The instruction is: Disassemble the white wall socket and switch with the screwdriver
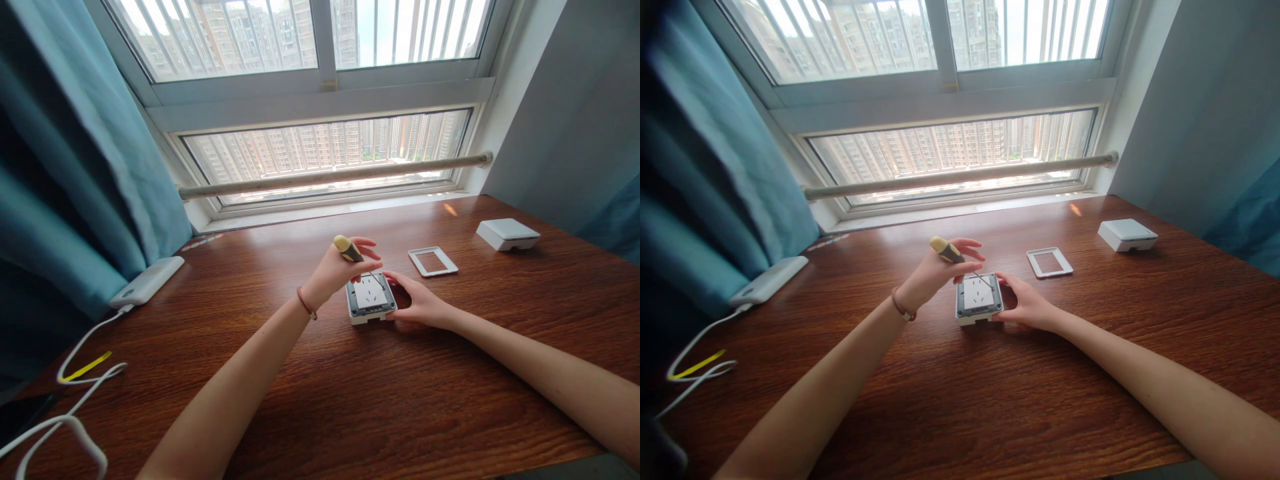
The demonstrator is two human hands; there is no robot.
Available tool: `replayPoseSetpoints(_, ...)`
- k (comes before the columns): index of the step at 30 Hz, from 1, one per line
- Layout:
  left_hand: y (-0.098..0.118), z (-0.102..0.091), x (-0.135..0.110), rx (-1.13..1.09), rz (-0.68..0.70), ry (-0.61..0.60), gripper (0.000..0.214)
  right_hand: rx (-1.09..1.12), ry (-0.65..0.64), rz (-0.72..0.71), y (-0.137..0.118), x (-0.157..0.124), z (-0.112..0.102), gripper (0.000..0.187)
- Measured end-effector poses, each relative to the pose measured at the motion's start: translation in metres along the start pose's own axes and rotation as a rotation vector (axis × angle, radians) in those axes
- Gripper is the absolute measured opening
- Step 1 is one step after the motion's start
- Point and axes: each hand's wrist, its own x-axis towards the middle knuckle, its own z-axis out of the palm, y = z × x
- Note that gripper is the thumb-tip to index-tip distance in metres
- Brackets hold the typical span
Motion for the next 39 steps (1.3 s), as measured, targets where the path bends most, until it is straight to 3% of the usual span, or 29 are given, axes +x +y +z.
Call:
replayPoseSetpoints(7, 0.005, -0.013, -0.001, -0.189, -0.101, -0.157, 0.034, -0.025, 0.004, 0.019, 0.0, 0.0, 0.0, 0.086)
replayPoseSetpoints(10, 0.004, -0.01, -0.001, -0.124, -0.097, -0.101, 0.026, -0.021, 0.0, 0.012, 0.001, 0.0, 0.0, 0.085)
replayPoseSetpoints(14, 0.0, -0.003, 0.001, 0.108, 0.036, 0.048, 0.025, -0.002, -0.011, -0.009, 0.001, 0.0, 0.0, 0.083)
replayPoseSetpoints(16, -0.001, -0.002, 0.001, 0.11, 0.062, 0.057, 0.023, 0.003, -0.015, -0.018, 0.0, 0.0, 0.0, 0.082)
replayPoseSetpoints(26, 0.006, -0.014, -0.001, -0.192, -0.133, -0.141, 0.023, -0.014, -0.013, 0.003, -0.006, 0.0, -0.001, 0.08)
replayPoseSetpoints(33, 0.01, -0.01, -0.002, -0.176, -0.153, -0.008, 0.018, -0.007, -0.012, -0.014, -0.005, 0.0, -0.001, 0.079)
replayPoseSetpoints(39, 0.008, -0.013, -0.003, -0.224, -0.034, 0.106, 0.019, 0.032, 0.01, -0.035, 0.004, 0.0, -0.003, 0.085)
